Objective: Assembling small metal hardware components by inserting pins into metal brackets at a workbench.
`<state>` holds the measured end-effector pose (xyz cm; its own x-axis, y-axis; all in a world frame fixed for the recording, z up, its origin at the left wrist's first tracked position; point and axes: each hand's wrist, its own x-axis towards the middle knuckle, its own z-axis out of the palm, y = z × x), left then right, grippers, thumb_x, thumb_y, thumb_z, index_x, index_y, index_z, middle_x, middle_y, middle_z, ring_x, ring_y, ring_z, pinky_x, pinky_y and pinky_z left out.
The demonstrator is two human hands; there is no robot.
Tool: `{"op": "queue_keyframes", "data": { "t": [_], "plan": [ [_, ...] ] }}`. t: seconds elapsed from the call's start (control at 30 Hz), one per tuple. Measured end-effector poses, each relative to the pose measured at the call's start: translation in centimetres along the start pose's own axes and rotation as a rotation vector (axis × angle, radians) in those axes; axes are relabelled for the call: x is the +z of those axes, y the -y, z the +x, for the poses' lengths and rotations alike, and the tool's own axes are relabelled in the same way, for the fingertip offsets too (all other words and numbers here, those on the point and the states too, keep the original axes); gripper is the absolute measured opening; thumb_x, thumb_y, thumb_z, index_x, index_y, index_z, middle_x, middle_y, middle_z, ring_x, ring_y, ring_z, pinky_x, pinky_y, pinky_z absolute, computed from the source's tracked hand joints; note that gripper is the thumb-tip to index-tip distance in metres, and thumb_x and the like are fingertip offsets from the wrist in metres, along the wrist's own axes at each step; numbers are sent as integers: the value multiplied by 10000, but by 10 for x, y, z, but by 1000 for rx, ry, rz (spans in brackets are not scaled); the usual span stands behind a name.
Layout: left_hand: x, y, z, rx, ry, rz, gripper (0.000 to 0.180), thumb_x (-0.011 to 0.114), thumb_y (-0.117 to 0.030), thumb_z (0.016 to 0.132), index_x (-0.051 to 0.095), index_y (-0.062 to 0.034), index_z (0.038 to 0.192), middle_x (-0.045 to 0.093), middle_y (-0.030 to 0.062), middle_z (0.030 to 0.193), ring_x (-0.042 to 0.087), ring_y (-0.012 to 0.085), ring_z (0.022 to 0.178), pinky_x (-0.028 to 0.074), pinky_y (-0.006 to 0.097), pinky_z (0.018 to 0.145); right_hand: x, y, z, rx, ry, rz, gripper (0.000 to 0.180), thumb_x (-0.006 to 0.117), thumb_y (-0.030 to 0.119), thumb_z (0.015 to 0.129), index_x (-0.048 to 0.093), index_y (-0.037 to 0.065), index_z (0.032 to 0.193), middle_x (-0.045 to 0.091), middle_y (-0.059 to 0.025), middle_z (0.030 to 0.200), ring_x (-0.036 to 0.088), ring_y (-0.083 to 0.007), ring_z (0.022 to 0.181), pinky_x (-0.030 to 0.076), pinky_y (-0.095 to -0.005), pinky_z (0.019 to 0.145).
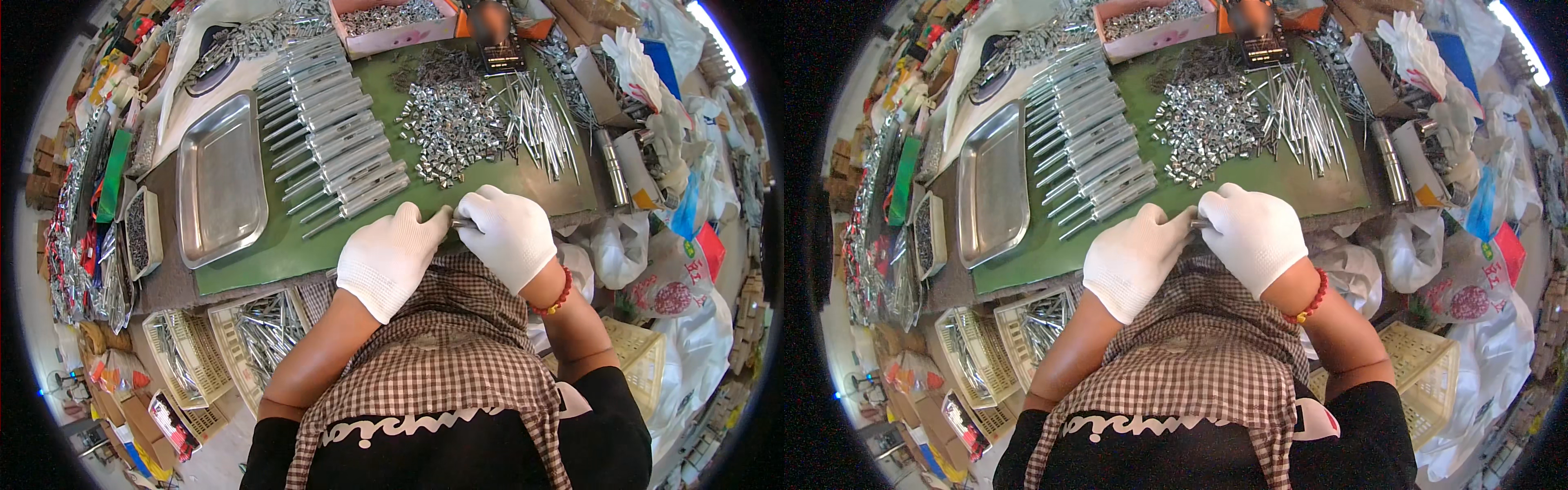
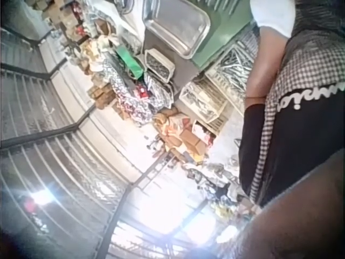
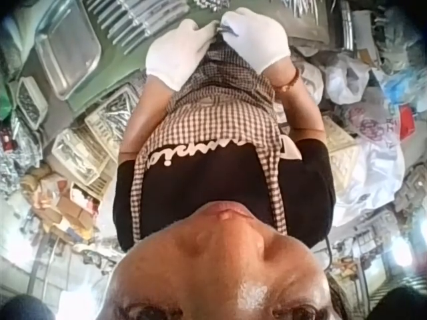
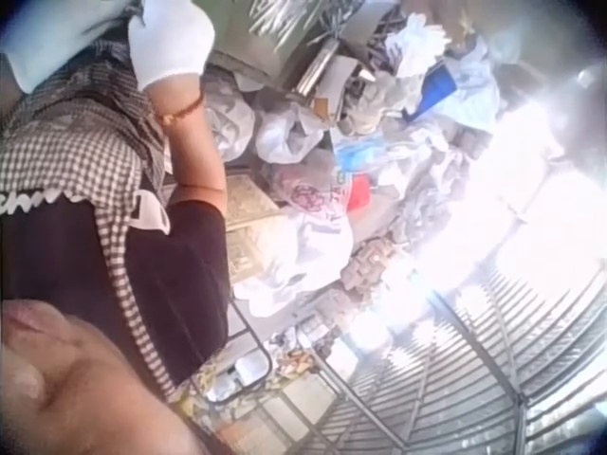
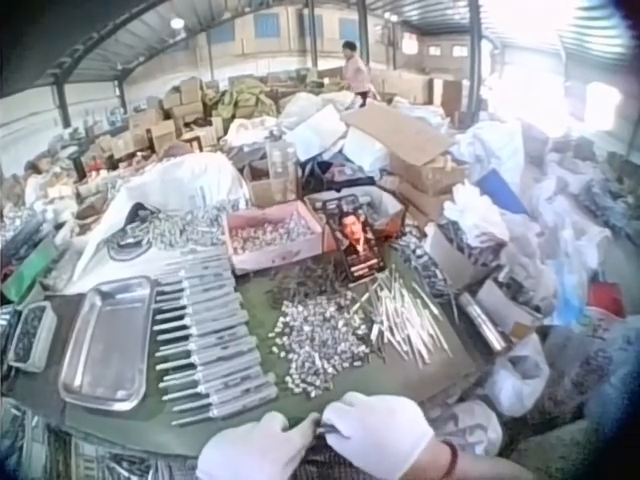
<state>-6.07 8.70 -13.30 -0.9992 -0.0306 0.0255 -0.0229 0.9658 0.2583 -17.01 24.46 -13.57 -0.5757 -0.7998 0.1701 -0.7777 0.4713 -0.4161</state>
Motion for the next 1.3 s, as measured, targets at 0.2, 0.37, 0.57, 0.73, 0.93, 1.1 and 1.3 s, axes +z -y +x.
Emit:
{"op": "queue_keyframes", "data": {
  "t": [0.2,0.37,0.57,0.73,0.93,1.1,1.3],
  "plan": [
    [3,2,0,-42,-16,-17,279,585,-252,947,636,-231,1221,573,103,841,635,321,673,514,432,581,-8,-3,10,103,-47,282,154,674,223,874,637,77,907,581,-80,767,616,-247,691,494,-385,620],
    [0,-1,2,-43,-10,-28,221,576,-265,952,640,-213,1157,567,98,819,632,323,663,511,431,574,23,-2,28,221,-325,1939,508,428,421,1021,549,27,725,387,-3,587,295,-97,488,220,-258,466],
    [-4,-6,6,-51,39,-45,191,572,-267,954,627,-200,1125,565,99,808,632,323,660,510,436,571,40,-1,33,117,-375,2035,557,379,427,1041,502,33,666,363,-4,561,291,-100,478,214,-279,461],
    [-1,0,8,4,14,-27,155,574,-239,943,616,-127,1040,590,110,829,648,326,674,519,441,577,47,8,30,155,-407,1552,578,347,405,1045,426,60,588,377,-18,570,286,-111,485,193,-287,464],
    [2,-29,25,-65,39,1,195,578,-132,880,717,-11,944,725,149,827,741,301,775,579,433,605,55,-14,28,398,-677,1533,401,389,314,995,527,107,681,486,-20,621,475,-151,600,374,-321,550],
    [27,-13,21,-26,-59,-61,179,596,-167,883,735,-80,957,718,119,1007,729,279,855,568,414,644,50,-19,33,142,-514,1721,487,358,357,1020,414,115,601,305,2,528,293,-125,461,215,-285,460],
    [28,33,-117,-263,-483,-112,205,665,-252,886,709,-107,1025,662,101,883,669,265,775,566,379,657,39,-41,22,62,-278,1871,509,423,398,1019,373,94,614,311,-12,560,307,-116,476,220,-278,452]
  ]
}}
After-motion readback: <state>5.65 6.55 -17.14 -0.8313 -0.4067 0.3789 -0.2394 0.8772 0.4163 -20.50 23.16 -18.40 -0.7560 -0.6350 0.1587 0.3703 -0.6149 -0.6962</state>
